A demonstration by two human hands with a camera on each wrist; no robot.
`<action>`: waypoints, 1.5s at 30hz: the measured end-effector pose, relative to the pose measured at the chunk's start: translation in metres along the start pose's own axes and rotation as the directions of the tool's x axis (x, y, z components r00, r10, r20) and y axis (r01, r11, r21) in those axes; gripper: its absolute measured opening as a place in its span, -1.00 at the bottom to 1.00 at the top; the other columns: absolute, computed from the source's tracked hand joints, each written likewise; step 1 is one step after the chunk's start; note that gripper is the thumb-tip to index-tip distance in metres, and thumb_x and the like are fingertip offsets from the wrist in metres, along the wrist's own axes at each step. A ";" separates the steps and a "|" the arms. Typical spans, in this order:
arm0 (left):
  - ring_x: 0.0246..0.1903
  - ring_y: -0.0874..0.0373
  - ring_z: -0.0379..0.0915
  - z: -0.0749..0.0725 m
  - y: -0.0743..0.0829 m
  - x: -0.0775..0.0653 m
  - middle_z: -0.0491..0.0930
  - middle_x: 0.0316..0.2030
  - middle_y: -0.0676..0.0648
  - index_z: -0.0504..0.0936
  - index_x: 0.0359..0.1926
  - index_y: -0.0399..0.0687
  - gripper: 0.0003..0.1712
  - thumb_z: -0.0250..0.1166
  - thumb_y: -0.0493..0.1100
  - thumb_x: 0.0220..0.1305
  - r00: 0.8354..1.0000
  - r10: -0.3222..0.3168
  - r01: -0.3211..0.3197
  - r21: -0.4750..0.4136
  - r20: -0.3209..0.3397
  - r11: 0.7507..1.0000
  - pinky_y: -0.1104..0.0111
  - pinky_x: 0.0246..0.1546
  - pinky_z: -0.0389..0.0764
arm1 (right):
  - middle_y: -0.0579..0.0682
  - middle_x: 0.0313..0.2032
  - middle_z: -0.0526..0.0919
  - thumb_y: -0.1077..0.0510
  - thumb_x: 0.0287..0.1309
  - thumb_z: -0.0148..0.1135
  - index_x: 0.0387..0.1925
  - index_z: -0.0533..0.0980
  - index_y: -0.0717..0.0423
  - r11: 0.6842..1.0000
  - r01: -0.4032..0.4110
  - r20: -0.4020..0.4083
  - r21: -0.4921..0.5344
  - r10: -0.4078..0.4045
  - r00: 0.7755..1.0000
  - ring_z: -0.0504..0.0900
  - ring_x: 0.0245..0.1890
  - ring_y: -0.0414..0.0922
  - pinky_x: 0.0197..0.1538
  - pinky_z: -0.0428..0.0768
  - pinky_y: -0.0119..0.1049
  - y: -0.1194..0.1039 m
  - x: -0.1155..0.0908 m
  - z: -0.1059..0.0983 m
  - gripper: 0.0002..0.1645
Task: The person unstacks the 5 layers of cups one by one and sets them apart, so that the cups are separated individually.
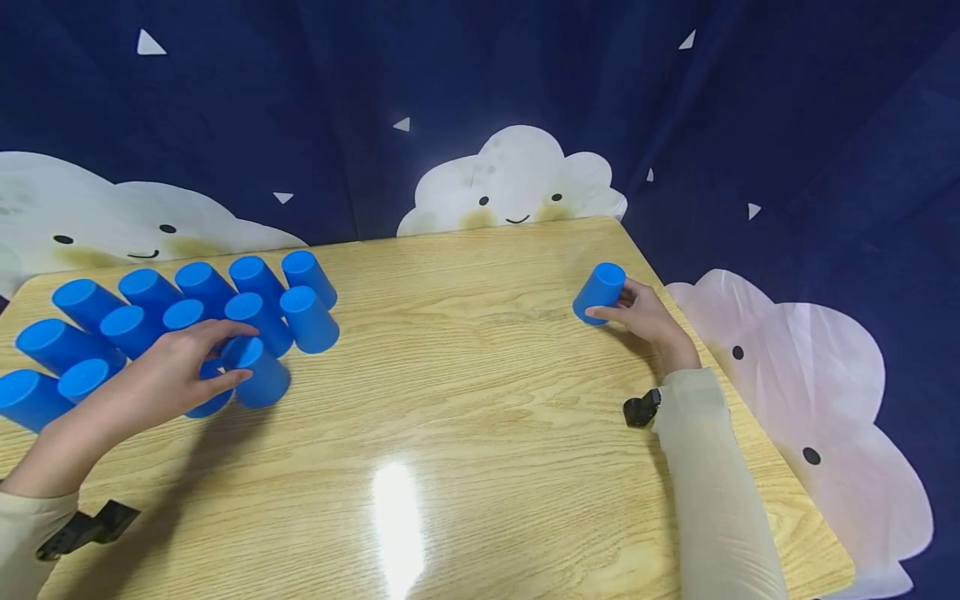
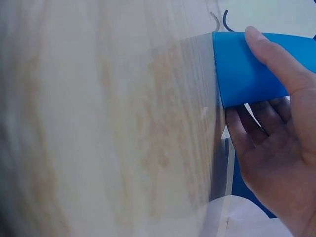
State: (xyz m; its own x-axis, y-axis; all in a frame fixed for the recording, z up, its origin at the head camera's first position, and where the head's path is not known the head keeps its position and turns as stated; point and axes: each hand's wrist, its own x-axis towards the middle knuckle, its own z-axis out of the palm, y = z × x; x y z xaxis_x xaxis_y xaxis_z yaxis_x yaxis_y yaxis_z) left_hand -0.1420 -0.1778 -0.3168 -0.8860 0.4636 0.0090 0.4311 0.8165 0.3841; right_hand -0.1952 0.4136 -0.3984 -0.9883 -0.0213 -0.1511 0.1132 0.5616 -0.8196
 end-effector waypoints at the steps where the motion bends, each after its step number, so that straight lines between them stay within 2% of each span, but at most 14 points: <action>1: 0.08 -0.43 0.43 0.000 0.000 0.000 0.47 0.10 -0.47 0.42 0.21 -0.42 -0.36 0.43 -0.22 0.19 1.000 0.001 -0.001 0.005 -0.001 1.000 -0.22 -0.02 0.51 | 0.37 0.33 0.29 0.01 0.21 0.37 0.47 0.05 0.29 1.000 0.003 -0.003 0.002 -0.003 1.000 0.31 0.32 0.24 0.37 0.25 0.11 -0.001 0.000 0.000 0.00; 7: 0.01 -0.41 0.49 -0.002 -0.001 -0.001 0.51 0.05 -0.47 0.43 0.19 -0.46 -0.38 0.43 -0.25 0.18 1.000 0.003 -0.003 0.018 0.004 1.000 -0.18 -0.07 0.55 | 0.37 0.33 0.29 -0.02 0.20 0.38 0.47 0.07 0.29 1.000 0.008 -0.006 -0.003 -0.008 1.000 0.30 0.32 0.25 0.36 0.27 0.11 -0.003 0.000 0.001 0.01; 16: -0.29 -0.25 0.65 -0.002 0.004 0.001 0.62 -0.13 -0.44 0.48 0.15 -0.47 -0.39 0.47 -0.26 0.13 1.000 0.004 -0.003 0.037 -0.007 0.999 -0.01 -0.32 0.70 | 0.37 0.34 0.27 -0.05 0.17 0.40 0.46 0.08 0.30 0.999 0.000 0.006 -0.053 0.001 1.000 0.27 0.33 0.28 0.35 0.27 0.17 -0.008 -0.002 0.001 0.03; 19: -0.35 -0.20 0.66 -0.002 0.003 0.001 0.63 -0.17 -0.42 0.50 0.13 -0.47 -0.39 0.48 -0.27 0.11 1.000 0.008 -0.007 0.039 -0.013 0.999 0.01 -0.35 0.71 | 0.37 0.33 0.28 -0.03 0.18 0.39 0.46 0.09 0.30 0.997 0.038 0.033 -0.062 -0.036 0.999 0.29 0.31 0.30 0.31 0.31 0.19 -0.019 -0.003 0.005 0.01; 22: -0.36 -0.22 0.66 -0.004 0.002 0.001 0.64 -0.17 -0.42 0.51 0.12 -0.47 -0.39 0.50 -0.27 0.08 1.000 0.015 -0.014 0.042 -0.017 0.999 -0.01 -0.34 0.70 | 0.35 0.30 0.33 0.05 0.19 0.39 0.44 0.13 0.29 0.991 0.118 0.066 -0.067 -0.114 0.991 0.36 0.27 0.28 0.26 0.39 0.18 -0.036 -0.002 0.016 -0.05; 24: -0.34 -0.24 0.66 -0.004 0.001 0.001 0.64 -0.17 -0.43 0.52 0.11 -0.47 -0.39 0.50 -0.27 0.08 1.000 0.021 -0.021 0.043 -0.016 0.999 -0.04 -0.31 0.69 | 0.33 0.27 0.38 0.13 0.17 0.41 0.42 0.18 0.30 0.980 0.183 0.097 -0.078 -0.175 0.980 0.41 0.24 0.26 0.23 0.43 0.14 -0.052 0.001 0.030 -0.10; 27: -0.29 -0.29 0.65 -0.004 0.002 0.002 0.63 -0.15 -0.43 0.52 0.11 -0.47 -0.39 0.51 -0.27 0.07 1.000 0.026 -0.025 0.045 -0.016 0.999 -0.08 -0.26 0.67 | 0.32 0.23 0.42 0.20 0.11 0.45 0.37 0.24 0.33 0.957 0.280 0.164 -0.077 -0.265 0.950 0.43 0.23 0.25 0.25 0.43 0.11 -0.078 0.008 0.058 -0.13; 32: -0.22 -0.37 0.62 -0.004 0.003 0.003 0.62 -0.13 -0.45 0.53 0.11 -0.47 -0.40 0.50 -0.27 0.07 1.000 0.019 -0.019 0.052 -0.015 0.998 -0.14 -0.21 0.62 | 0.29 0.21 0.46 0.22 0.03 0.50 0.33 0.30 0.34 0.918 0.392 0.286 -0.056 -0.362 0.887 0.44 0.23 0.21 0.26 0.44 0.04 -0.123 0.013 0.121 -0.13; 36: -0.19 -0.39 0.61 -0.003 0.003 0.003 0.62 -0.12 -0.46 0.53 0.09 -0.47 -0.41 0.50 -0.29 0.07 0.999 0.022 -0.021 0.057 -0.025 0.998 -0.16 -0.18 0.60 | 0.21 0.18 0.50 0.19 0.02 0.52 0.31 0.34 0.29 0.888 0.458 0.349 -0.043 -0.416 0.840 0.49 0.20 0.10 0.24 0.49 -0.11 -0.154 0.010 0.175 -0.15; 41: -0.20 -0.38 0.61 -0.003 0.003 0.003 0.62 -0.12 -0.45 0.54 0.08 -0.47 -0.43 0.50 -0.29 0.07 0.999 0.028 -0.026 0.051 -0.030 0.998 -0.17 -0.18 0.60 | 0.14 0.12 0.55 0.11 -0.01 0.55 0.25 0.39 0.28 0.850 0.521 0.362 -0.080 -0.462 0.810 0.53 0.14 0.00 0.21 0.51 -0.25 -0.181 0.003 0.233 -0.18; 45: -0.18 -0.39 0.60 -0.003 0.003 0.002 0.62 -0.11 -0.45 0.53 0.10 -0.47 -0.41 0.50 -0.28 0.07 1.000 0.010 -0.008 0.045 -0.029 0.999 -0.17 -0.18 0.60 | 0.12 0.08 0.55 0.09 -0.01 0.55 0.20 0.41 0.28 0.825 0.556 0.368 -0.104 -0.487 0.792 0.53 0.09 -0.03 0.18 0.50 -0.28 -0.197 -0.003 0.265 -0.22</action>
State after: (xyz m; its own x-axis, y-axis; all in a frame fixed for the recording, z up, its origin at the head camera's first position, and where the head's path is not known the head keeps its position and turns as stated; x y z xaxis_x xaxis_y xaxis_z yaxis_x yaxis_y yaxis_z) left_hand -0.1431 -0.1750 -0.3127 -0.8863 0.4614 0.0394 0.4459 0.8273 0.3417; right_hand -0.1878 0.0841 -0.3830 -0.8001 -0.5950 0.0761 -0.4665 0.5374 -0.7025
